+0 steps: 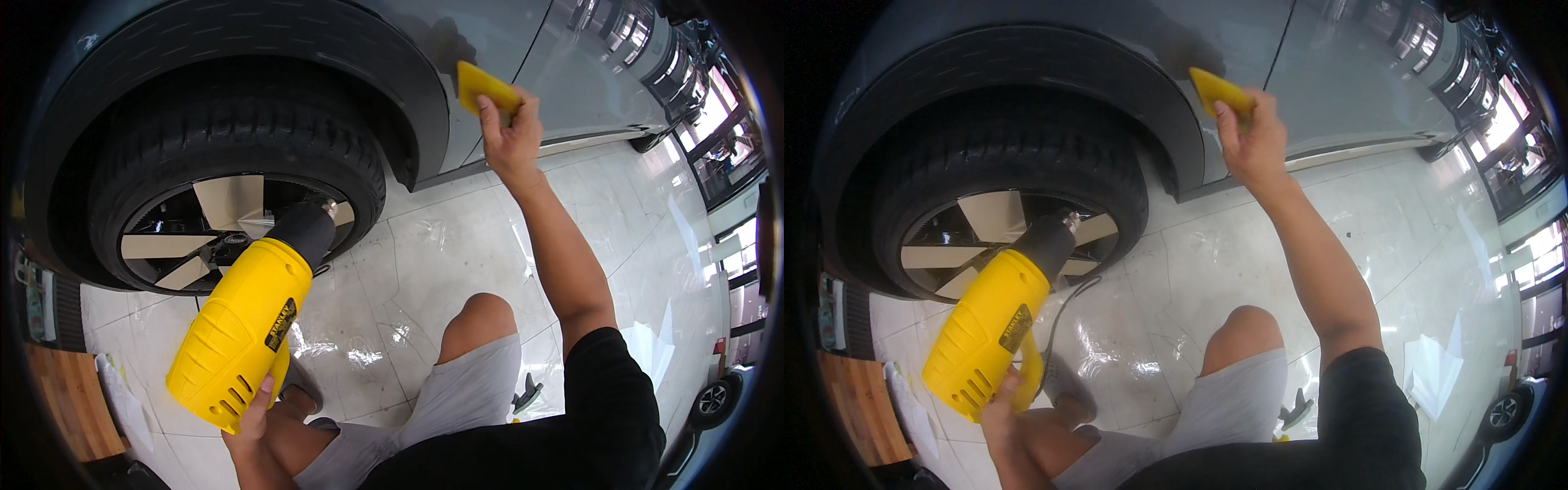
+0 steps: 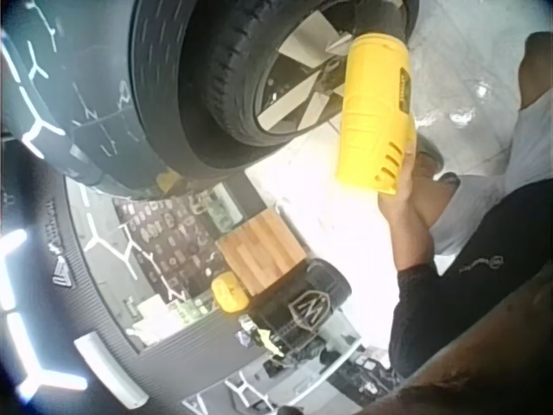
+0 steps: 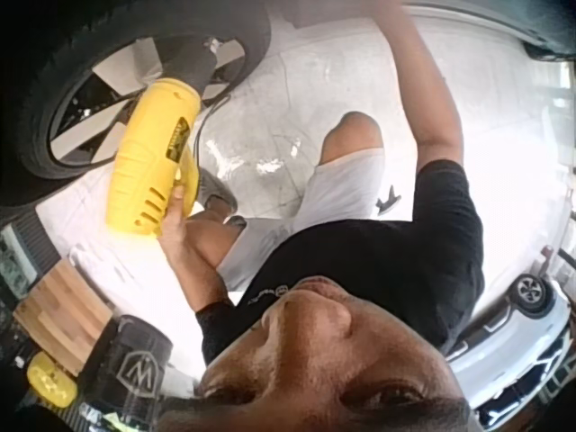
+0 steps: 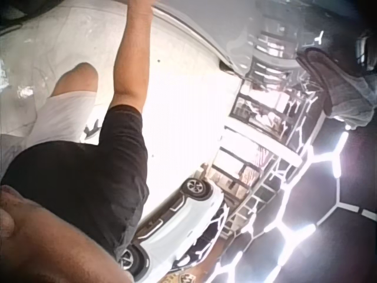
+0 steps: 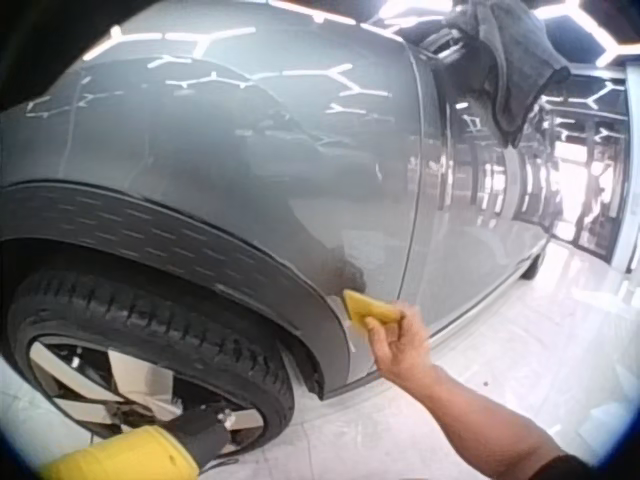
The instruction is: The person applies a protective film to the front bumper and wheel arch of a car. They use a grey cloth to wipe the surface, a yellow squeegee to smooth the film, and a yellow heat gun to heat and stretch the material into place.
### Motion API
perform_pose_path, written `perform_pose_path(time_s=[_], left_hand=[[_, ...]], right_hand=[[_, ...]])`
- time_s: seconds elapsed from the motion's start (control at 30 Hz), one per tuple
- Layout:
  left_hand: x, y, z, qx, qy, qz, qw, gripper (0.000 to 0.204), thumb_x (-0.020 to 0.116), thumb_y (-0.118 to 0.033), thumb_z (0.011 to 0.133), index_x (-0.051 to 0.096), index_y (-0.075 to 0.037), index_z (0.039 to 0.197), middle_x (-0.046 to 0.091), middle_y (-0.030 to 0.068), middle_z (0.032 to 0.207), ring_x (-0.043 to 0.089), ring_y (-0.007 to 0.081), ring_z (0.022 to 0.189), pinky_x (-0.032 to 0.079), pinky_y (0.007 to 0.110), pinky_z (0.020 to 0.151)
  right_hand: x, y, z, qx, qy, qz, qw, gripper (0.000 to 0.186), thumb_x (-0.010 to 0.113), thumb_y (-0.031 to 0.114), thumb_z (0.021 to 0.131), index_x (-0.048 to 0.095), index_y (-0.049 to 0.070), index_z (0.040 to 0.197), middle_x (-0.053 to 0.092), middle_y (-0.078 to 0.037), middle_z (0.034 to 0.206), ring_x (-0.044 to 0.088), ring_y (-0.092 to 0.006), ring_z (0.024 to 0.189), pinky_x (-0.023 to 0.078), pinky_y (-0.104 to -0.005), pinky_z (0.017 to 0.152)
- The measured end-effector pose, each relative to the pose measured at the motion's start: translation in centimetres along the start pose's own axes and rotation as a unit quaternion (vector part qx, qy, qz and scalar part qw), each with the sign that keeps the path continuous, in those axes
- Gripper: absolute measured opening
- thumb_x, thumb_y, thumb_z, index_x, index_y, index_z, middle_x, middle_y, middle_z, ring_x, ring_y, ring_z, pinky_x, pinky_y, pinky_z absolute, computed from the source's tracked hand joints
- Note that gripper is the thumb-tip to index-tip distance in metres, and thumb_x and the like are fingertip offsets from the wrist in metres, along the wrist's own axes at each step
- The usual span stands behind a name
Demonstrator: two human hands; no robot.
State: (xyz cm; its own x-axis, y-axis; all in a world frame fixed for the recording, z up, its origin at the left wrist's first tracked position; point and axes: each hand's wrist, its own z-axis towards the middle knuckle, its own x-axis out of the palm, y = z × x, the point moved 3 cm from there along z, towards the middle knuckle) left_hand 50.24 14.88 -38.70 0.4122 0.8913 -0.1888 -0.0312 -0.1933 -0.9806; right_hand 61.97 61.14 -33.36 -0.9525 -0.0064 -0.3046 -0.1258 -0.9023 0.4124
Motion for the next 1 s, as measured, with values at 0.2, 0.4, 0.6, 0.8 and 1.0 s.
perform_pose_path(time_s=[0.2,0.4,0.6,0.8,1.0], left_hand=[[0.4,-1.1,-0.1,0.046,0.075,-0.092,0.992,0.039,0.08,-0.011,0.076,0.062,-0.003,0.11,0.066,0.0081,0.093,0.064,0.0208,0.083,0.051,0.035,0.08],[2.6,-4.1,1.1,0.126,0.093,-0.202,0.967,0.044,0.079,-0.027,0.078,0.059,0.0,0.105,0.064,0.0105,0.082,0.063,0.0214,0.074,0.052,0.034,0.068],[2.8,-4.5,1.5,0.16,0.071,-0.231,0.957,0.054,0.075,-0.036,0.081,0.05,0.001,0.113,0.056,0.0107,0.074,0.056,0.0191,0.063,0.045,0.028,0.054],[2.6,-5.2,1.6,0.171,0.061,-0.275,0.944,0.053,0.075,-0.033,0.08,0.051,0.001,0.113,0.056,0.0112,0.075,0.056,0.0197,0.063,0.046,0.028,0.055],[1.3,-3.0,1.6,0.128,0.044,-0.218,0.967,0.054,0.076,-0.031,0.078,0.052,0.001,0.115,0.059,0.0122,0.08,0.057,0.019,0.065,0.046,0.028,0.059]], right_hand=[[1.0,-0.2,-0.2,-0.037,0.024,-0.017,0.999,0.029,0.066,0.015,0.09,0.052,0.004,0.112,0.066,-0.019,0.092,0.067,-0.0367,0.079,0.053,-0.0386,0.07],[0.3,1.9,1.4,-0.008,0.042,0.023,0.999,0.027,0.066,0.014,0.09,0.054,0.003,0.111,0.066,-0.018,0.093,0.067,-0.0338,0.08,0.052,-0.0366,0.071],[-1.2,6.8,6.3,-0.089,0.058,0.027,0.994,0.029,0.065,0.013,0.089,0.055,0.002,0.114,0.065,-0.017,0.096,0.067,-0.0311,0.082,0.052,-0.0336,0.073],[-1.6,9.3,9.9,-0.175,0.083,0.041,0.98,0.028,0.062,0.011,0.089,0.056,0.005,0.116,0.066,-0.016,0.1,0.067,-0.032,0.088,0.053,-0.0346,0.078],[-0.7,14.5,13.7,-0.234,0.203,0.02,0.95,0.025,0.06,0.009,0.085,0.057,0.0,0.108,0.061,-0.023,0.094,0.061,-0.0421,0.086,0.049,-0.0428,0.072]])
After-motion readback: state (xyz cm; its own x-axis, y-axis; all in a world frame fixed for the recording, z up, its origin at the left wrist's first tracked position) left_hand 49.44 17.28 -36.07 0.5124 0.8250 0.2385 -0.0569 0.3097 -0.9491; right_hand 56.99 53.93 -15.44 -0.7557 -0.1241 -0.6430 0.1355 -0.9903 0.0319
